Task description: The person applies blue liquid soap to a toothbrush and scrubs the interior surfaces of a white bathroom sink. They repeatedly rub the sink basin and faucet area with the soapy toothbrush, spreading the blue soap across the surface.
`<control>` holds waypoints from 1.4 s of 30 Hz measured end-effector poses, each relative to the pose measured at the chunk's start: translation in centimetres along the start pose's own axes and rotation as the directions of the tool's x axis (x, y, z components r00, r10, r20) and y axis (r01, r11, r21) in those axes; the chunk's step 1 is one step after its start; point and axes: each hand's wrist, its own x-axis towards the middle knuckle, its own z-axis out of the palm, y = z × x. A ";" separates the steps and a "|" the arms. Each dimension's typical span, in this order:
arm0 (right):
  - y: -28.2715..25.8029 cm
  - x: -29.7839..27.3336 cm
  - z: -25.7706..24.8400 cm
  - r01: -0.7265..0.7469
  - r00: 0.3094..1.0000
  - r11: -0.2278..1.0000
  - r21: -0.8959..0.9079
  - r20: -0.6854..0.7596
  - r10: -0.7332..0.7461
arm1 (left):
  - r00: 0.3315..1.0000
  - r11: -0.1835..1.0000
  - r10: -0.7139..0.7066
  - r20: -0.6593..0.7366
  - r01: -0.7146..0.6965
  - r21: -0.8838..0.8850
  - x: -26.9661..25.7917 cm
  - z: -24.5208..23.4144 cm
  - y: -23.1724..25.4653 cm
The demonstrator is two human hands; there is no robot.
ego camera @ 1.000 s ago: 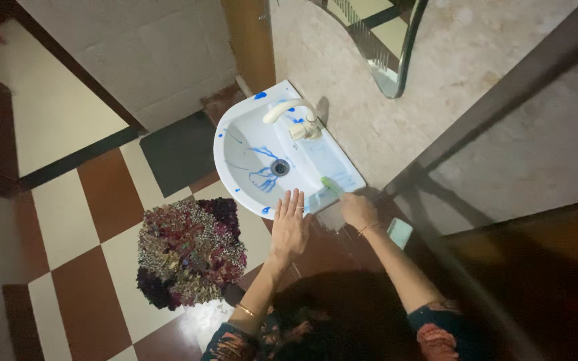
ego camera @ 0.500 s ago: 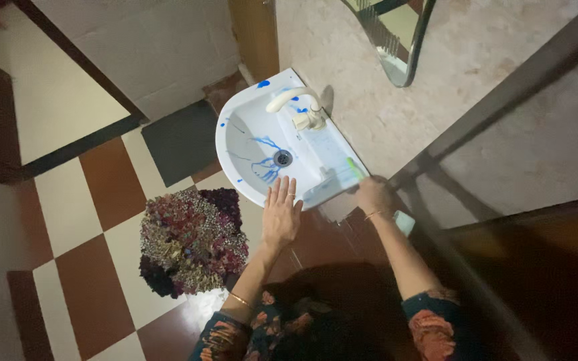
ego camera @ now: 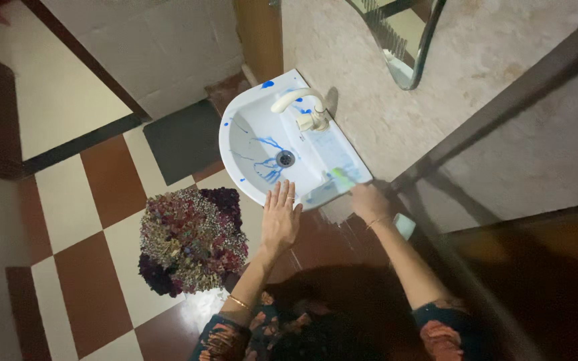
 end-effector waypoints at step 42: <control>4.4 -2.0 5.6 -0.212 0.959 0.914 0.346 -0.106 0.262 | 0.989 0.993 0.118 0.094 -0.116 -0.023 1.0 2.6 2.2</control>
